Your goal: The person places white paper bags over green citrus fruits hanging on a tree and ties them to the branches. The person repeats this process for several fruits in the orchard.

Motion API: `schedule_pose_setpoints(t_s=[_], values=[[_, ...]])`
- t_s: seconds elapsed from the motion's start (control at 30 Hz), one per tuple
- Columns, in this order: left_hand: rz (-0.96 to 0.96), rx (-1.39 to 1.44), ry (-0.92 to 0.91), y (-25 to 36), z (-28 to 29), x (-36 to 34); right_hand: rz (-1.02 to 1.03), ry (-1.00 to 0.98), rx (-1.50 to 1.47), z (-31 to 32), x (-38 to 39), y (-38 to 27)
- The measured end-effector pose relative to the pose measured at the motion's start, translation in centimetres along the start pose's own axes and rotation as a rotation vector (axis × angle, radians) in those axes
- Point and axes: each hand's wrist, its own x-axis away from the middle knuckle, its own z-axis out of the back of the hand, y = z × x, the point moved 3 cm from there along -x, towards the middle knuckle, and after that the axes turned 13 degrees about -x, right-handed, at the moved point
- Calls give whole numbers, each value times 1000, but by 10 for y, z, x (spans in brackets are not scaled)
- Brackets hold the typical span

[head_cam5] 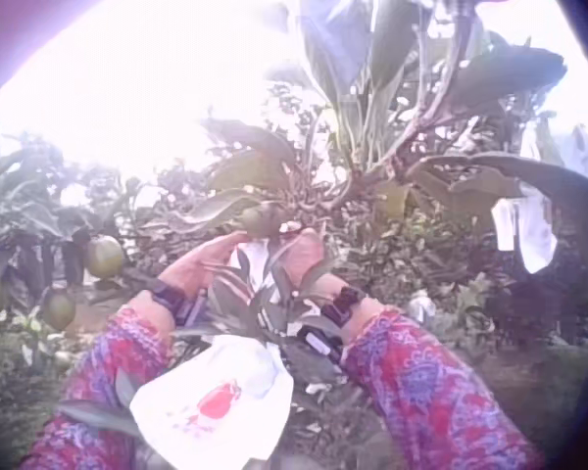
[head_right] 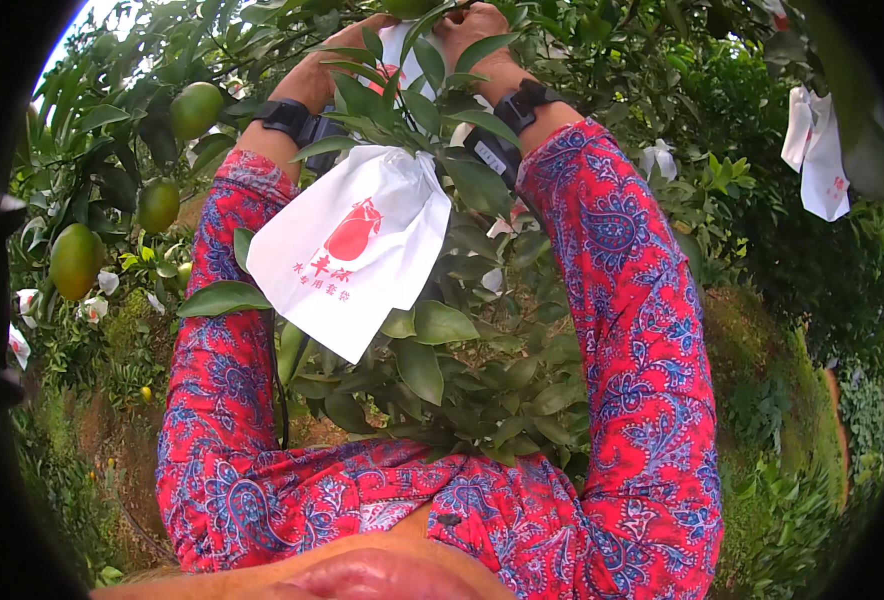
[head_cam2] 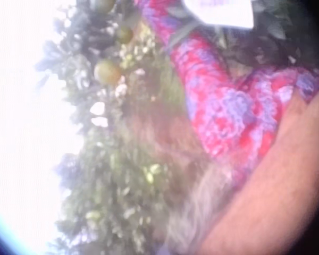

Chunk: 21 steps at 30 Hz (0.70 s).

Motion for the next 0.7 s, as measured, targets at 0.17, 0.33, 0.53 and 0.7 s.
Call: schedule_pose_setpoints(t_s=[0.17,0.33,0.53,0.7], values=[[-71,-396,6,13,13,20,-175,248,59,-18,0,-27],[-681,-1006,129,30,13,34,-181,363,63,-41,8,-67],[-531,-580,194,31,37,-5,-70,388,-491,-26,-10,-74],[-554,-520,148,21,71,-12,-158,439,-932,-32,-18,-20]])
